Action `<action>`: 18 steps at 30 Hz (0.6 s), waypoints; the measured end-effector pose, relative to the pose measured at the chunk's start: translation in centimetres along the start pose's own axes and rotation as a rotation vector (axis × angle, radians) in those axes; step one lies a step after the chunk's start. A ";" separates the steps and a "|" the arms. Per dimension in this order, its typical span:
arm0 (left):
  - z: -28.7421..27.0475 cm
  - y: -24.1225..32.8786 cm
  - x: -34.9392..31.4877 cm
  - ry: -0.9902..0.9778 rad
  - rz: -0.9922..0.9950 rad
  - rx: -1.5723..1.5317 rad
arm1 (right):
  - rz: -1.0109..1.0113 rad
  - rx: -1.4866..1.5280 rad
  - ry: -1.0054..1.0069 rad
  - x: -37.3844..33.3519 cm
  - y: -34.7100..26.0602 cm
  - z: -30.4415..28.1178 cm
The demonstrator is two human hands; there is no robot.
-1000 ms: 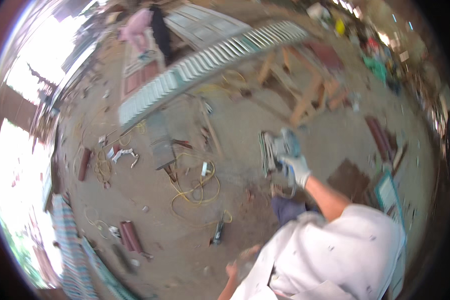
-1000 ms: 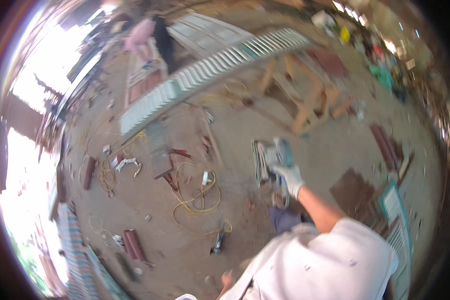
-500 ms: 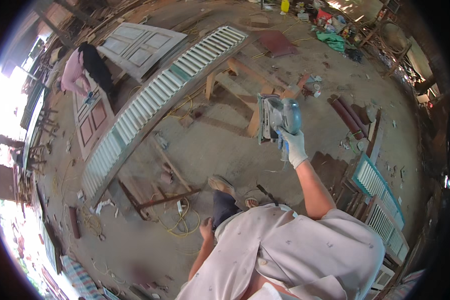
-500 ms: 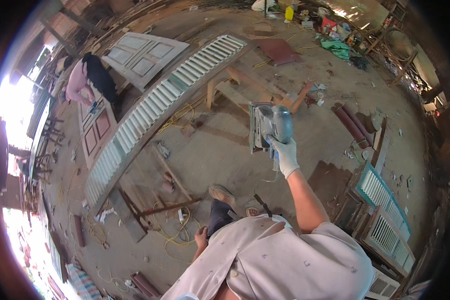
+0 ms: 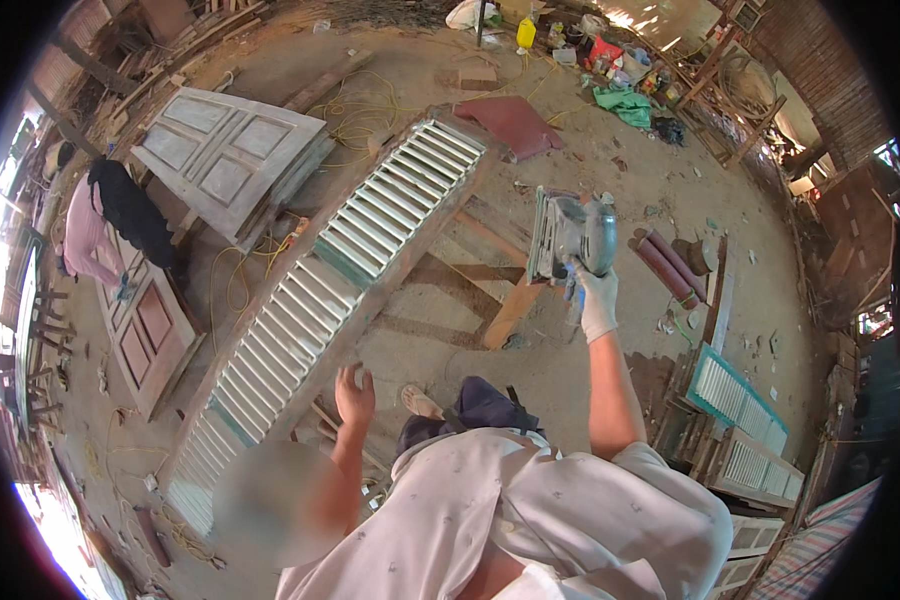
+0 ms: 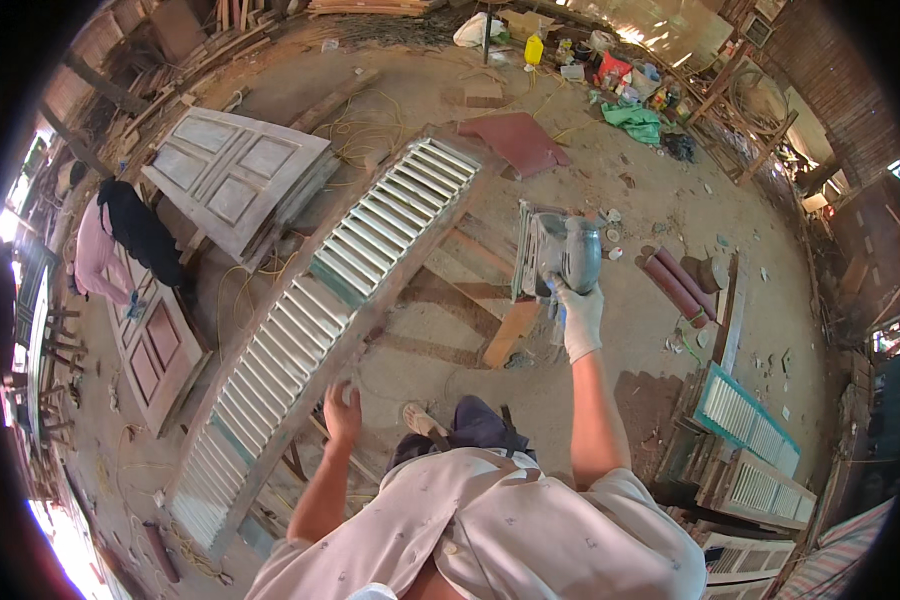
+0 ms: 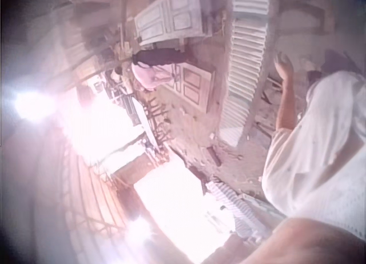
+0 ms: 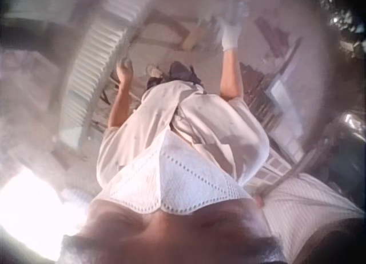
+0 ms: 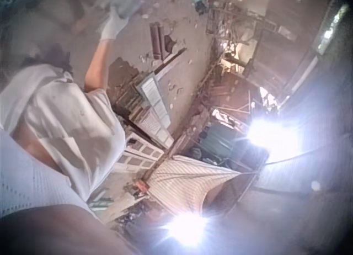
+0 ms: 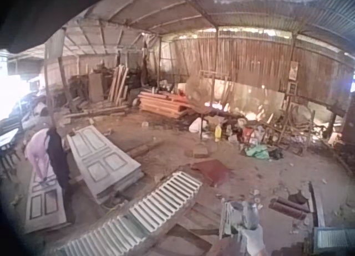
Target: The person uses an electric sander to smooth the surface of green-framed wooden louvered vents. They move the sander across the slats and frame, reposition the vent, and continue sanding different sections.
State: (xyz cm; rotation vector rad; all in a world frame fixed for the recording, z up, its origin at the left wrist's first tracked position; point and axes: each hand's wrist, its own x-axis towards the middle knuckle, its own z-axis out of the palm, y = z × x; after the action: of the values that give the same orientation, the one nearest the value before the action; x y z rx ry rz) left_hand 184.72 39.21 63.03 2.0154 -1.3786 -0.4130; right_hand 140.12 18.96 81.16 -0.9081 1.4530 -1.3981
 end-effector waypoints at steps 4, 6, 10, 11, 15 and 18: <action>0.5 5.2 15.6 -0.024 0.073 -0.049 | -0.107 -0.131 -0.013 8.2 -0.4 2.8; 2.4 6.0 22.0 0.019 0.087 -0.023 | -0.146 -0.246 -0.018 13.0 0.5 4.8; 8.2 4.2 32.5 0.002 0.043 0.013 | -0.177 -0.554 -0.079 23.3 4.9 7.0; 9.3 3.2 35.6 0.011 0.035 0.060 | -0.178 -0.609 -0.116 27.0 5.9 8.3; 13.7 5.8 44.5 -0.013 -0.259 0.294 | -0.069 -0.833 -0.231 38.5 9.9 10.5; 15.6 3.1 47.3 -0.087 -0.307 0.350 | 0.085 -1.018 -0.400 45.0 9.7 13.9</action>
State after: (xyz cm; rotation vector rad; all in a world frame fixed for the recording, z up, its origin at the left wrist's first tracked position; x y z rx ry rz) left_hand 192.16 -9.90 58.36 2.5398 -1.2611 -0.4187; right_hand 139.17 -26.96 67.10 -1.5981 1.8325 -0.2865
